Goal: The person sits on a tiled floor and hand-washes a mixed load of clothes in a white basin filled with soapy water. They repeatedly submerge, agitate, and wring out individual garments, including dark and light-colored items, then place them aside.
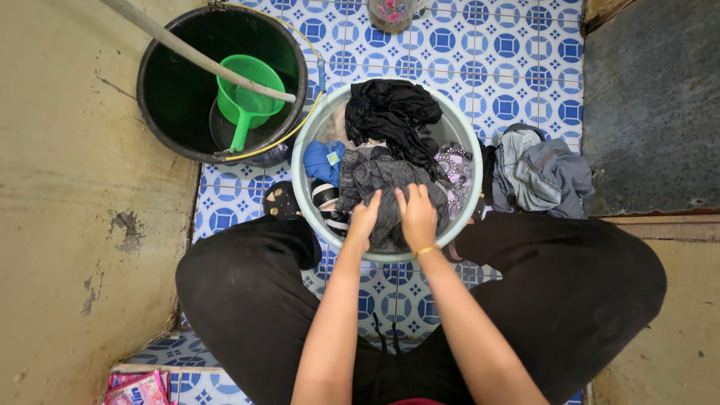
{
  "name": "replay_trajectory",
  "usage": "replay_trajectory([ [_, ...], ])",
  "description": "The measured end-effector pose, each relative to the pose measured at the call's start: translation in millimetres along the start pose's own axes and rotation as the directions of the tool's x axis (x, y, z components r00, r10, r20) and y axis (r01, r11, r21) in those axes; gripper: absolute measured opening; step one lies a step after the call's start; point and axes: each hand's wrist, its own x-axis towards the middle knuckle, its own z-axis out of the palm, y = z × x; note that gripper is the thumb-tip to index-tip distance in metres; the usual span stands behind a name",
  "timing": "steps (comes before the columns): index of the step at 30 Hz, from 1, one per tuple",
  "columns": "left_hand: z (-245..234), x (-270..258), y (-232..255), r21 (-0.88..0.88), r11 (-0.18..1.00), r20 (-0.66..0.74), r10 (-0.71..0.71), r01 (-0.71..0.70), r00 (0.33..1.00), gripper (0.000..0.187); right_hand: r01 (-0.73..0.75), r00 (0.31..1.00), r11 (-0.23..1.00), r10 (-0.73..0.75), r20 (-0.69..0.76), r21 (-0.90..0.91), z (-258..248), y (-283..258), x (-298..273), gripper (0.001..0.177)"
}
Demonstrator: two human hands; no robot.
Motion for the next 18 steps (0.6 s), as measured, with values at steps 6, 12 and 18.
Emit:
replay_trajectory([
  [6,-23.0,28.7,-35.7,0.135,0.977,-0.236,-0.130,0.165,0.963,0.075,0.273,0.930,0.948,-0.217,0.297,-0.161,33.4,3.1,-45.8,0.055],
  [12,-17.5,6.8,-4.3,0.221,0.930,-0.093,-0.280,0.294,0.955,0.087,0.209,0.828,0.898,0.048,0.558,-0.388,114.3,95.9,-42.3,0.055],
  [18,-15.0,27.1,-41.7,0.031,0.989,0.032,-0.144,0.143,0.989,0.087,0.109,0.840,0.953,0.064,0.539,-0.284,140.8,131.9,-19.2,0.053],
])
